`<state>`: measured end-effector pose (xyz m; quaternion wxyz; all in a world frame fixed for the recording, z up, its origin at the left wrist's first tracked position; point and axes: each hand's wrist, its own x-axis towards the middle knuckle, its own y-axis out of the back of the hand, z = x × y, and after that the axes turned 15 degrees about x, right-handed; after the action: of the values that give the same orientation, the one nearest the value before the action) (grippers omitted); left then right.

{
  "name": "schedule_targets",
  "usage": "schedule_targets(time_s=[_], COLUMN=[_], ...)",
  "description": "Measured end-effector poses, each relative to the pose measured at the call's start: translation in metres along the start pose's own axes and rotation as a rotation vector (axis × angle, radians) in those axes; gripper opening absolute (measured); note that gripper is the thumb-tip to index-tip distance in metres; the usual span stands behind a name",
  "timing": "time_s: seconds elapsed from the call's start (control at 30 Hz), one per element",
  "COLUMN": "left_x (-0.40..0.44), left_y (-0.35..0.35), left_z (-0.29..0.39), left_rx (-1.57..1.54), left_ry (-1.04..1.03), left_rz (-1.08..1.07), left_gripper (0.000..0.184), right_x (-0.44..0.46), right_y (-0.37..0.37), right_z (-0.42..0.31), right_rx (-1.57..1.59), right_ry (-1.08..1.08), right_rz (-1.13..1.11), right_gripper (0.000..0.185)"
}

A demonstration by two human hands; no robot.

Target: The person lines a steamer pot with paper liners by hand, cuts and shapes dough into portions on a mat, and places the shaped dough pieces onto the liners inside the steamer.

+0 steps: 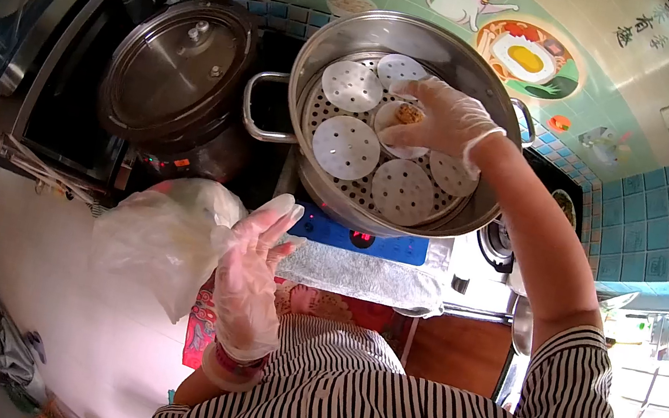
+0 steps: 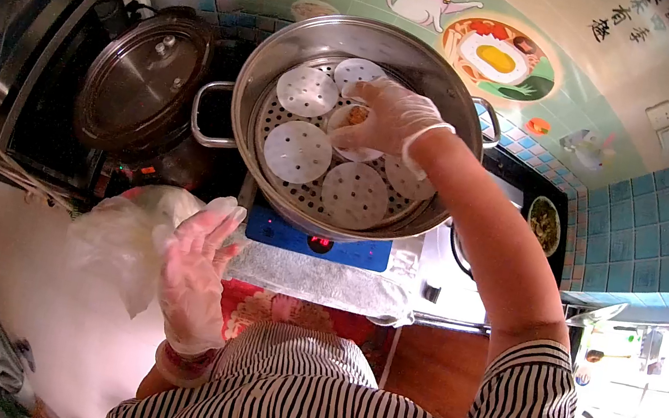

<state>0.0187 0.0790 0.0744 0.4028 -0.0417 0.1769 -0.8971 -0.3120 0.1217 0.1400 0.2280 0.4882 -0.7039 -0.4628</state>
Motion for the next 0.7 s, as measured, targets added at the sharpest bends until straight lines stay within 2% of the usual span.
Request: schedule_targets(time_s=[0.1,0.13,0.23,0.3,0.37,0.43,0.5,0.53,0.57,0.6,0.63,0.67,0.7], left_x=[0.0,0.0,-0.002,-0.006,-0.011,-0.015,-0.02,-0.026,-0.031,-0.037,-0.043,-0.05,-0.058], left_y=[-0.004,-0.005,-0.006,-0.011,-0.017,-0.022,-0.037,-0.042,-0.048,-0.062,-0.077,-0.093,-0.107], left_z=[0.001,0.001,0.0,0.001,0.001,0.002,0.0,-0.007,-0.012,-0.015,-0.021,-0.025,-0.03], left_rx=[-0.008,-0.002,0.028,0.031,0.031,0.112,0.123,0.128,0.116,0.15,0.133,0.156,0.18], left_ry=[-0.002,0.001,0.02,-0.02,-0.058,-0.071,-0.131,-0.183,-0.228,-0.228,-0.257,-0.209,-0.159], left_rz=[-0.027,-0.038,-0.05,-0.047,-0.043,-0.031,-0.048,-0.14,-0.241,-0.267,-0.308,-0.383,-0.464], left_gripper=[0.059,0.059,0.057,0.058,0.058,0.06,0.063,0.064,0.066,0.069,0.069,0.068,0.068], right_x=[0.001,0.003,0.003,-0.01,-0.035,-0.09,-0.155,-0.192,-0.229,-0.267,-0.305,-0.342,-0.384], right_y=[-0.01,-0.019,-0.012,-0.002,0.01,0.042,0.052,0.046,0.036,0.021,0.002,-0.022,-0.058], right_z=[-0.008,-0.007,-0.002,0.002,0.005,-0.004,0.0,0.017,0.022,0.03,0.035,0.043,0.058], right_rx=[-0.09,-0.095,0.05,0.069,0.135,0.498,0.58,0.681,0.753,1.039,1.098,1.082,0.936], right_ry=[-0.139,-0.121,-0.179,-0.141,0.134,0.093,0.027,0.025,-0.031,-0.162,-0.349,-0.475,-0.552], right_rz=[-0.06,0.007,-0.083,-0.059,0.358,0.514,0.703,0.771,0.828,0.867,0.928,0.965,0.946], right_gripper=[0.055,0.048,0.049,0.051,0.05,0.048,0.045,0.041,0.04,0.038,0.036,0.034,0.031])
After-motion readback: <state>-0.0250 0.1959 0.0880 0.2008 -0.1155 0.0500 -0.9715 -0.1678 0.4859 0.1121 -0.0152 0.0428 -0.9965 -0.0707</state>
